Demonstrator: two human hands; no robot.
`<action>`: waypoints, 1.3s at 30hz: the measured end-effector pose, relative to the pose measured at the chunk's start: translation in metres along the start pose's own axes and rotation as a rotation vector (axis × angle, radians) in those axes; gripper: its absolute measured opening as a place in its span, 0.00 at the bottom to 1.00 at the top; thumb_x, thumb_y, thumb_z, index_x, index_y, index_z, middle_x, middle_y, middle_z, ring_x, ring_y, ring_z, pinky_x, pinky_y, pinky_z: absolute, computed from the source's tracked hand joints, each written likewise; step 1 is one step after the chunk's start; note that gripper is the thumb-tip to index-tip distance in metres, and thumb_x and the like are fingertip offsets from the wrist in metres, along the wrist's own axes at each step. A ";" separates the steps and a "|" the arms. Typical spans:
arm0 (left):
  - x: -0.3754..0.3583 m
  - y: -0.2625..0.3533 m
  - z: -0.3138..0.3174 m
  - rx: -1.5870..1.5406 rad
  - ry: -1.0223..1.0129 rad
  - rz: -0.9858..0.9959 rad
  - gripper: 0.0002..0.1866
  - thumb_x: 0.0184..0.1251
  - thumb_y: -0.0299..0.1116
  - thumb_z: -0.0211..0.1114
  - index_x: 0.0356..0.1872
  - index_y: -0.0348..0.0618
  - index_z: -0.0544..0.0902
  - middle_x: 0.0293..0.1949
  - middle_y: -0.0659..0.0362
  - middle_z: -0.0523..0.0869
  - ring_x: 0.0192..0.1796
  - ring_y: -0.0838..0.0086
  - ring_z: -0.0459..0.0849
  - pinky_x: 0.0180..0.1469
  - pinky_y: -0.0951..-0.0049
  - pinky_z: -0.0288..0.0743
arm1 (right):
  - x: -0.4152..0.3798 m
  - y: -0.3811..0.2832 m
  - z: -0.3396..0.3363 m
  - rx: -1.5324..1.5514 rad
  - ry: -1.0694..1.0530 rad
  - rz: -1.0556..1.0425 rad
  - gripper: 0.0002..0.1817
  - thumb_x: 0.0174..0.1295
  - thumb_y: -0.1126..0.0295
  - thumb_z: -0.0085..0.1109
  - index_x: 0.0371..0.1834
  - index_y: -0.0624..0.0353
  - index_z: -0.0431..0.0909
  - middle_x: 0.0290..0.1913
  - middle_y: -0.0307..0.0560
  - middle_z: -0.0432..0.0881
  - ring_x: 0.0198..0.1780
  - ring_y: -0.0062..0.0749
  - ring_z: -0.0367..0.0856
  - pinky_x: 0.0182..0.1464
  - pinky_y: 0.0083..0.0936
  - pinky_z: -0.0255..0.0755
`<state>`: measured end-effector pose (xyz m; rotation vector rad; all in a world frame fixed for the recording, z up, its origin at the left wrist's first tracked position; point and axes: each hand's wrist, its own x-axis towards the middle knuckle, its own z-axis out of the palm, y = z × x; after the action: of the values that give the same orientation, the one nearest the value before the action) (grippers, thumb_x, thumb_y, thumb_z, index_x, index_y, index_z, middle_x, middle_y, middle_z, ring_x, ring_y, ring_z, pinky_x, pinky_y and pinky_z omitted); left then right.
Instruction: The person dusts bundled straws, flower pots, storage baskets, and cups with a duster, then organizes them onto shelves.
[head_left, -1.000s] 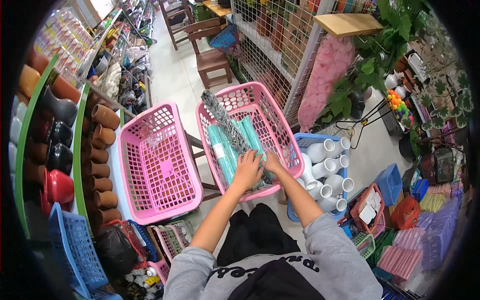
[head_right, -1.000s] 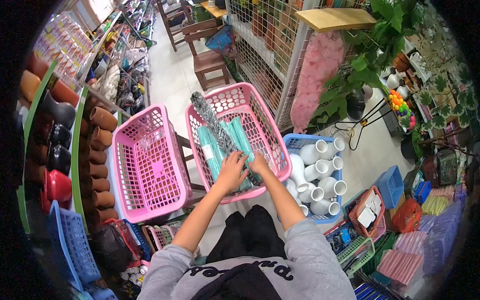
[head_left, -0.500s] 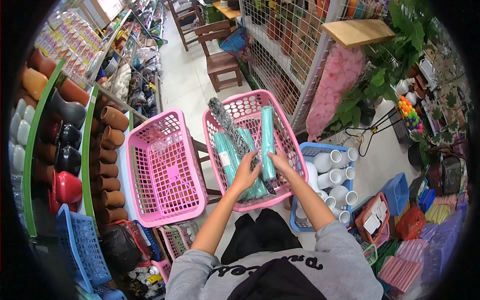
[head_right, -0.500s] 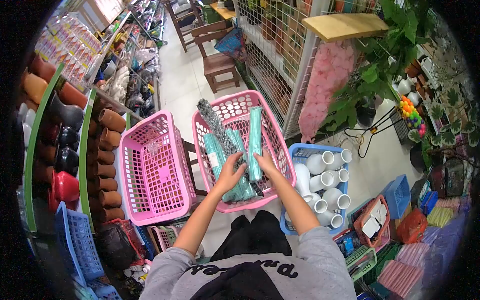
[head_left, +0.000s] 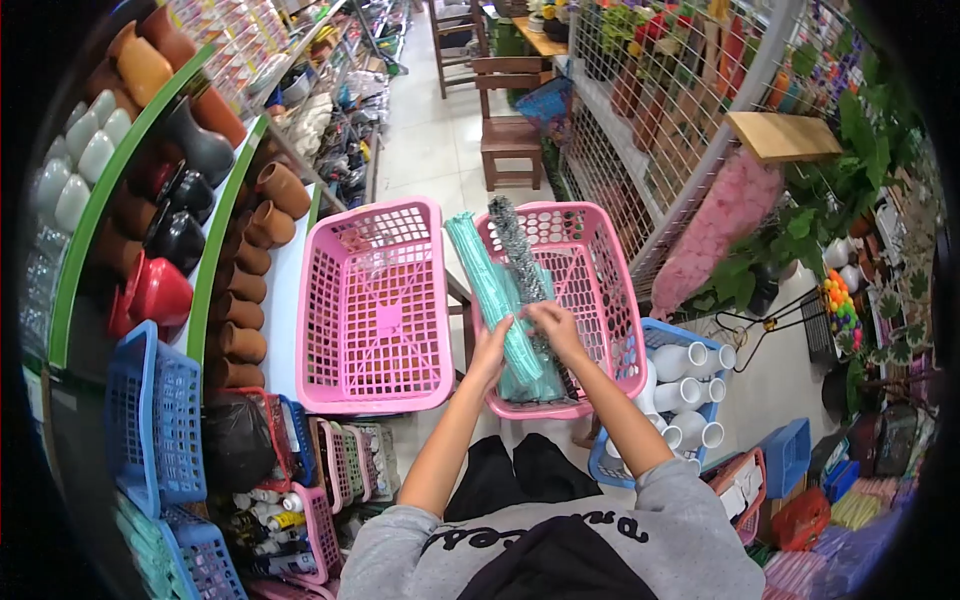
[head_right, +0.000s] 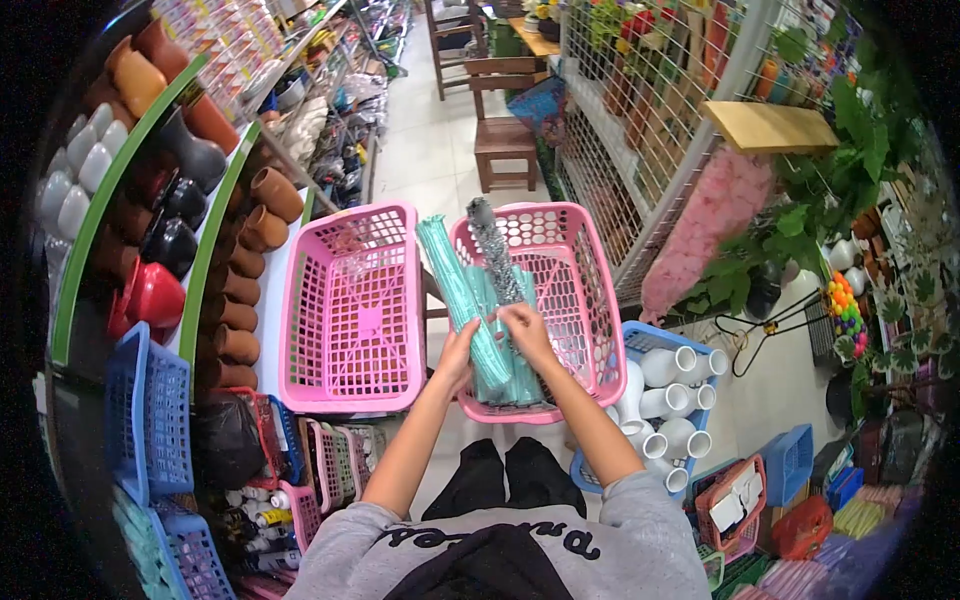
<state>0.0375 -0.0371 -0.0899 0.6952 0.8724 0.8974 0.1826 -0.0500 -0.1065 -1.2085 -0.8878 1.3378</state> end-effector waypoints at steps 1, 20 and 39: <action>-0.007 0.010 -0.002 0.002 -0.004 -0.014 0.21 0.64 0.40 0.53 0.52 0.36 0.68 0.41 0.55 0.79 0.39 0.68 0.80 0.38 0.69 0.77 | 0.010 0.010 -0.001 -0.249 0.217 -0.178 0.13 0.58 0.66 0.55 0.39 0.65 0.76 0.37 0.40 0.77 0.35 0.22 0.74 0.41 0.19 0.69; -0.044 0.086 -0.018 -0.130 -0.140 -0.080 0.30 0.65 0.60 0.38 0.45 0.41 0.73 0.31 0.56 0.79 0.29 0.72 0.79 0.32 0.71 0.76 | -0.069 -0.119 0.014 -0.608 -0.179 -0.367 0.25 0.60 0.63 0.50 0.59 0.64 0.61 0.48 0.58 0.75 0.50 0.40 0.74 0.54 0.30 0.65; -0.065 0.098 0.002 -0.159 -0.425 -0.011 0.24 0.67 0.45 0.47 0.57 0.39 0.64 0.38 0.59 0.75 0.36 0.77 0.74 0.35 0.75 0.74 | -0.059 -0.210 0.003 -0.677 0.148 -0.541 0.14 0.59 0.69 0.44 0.47 0.63 0.63 0.36 0.54 0.74 0.40 0.38 0.74 0.45 0.30 0.65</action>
<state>-0.0185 -0.0495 0.0124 0.7074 0.4213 0.7613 0.2211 -0.0771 0.1062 -1.4015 -1.4948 0.5088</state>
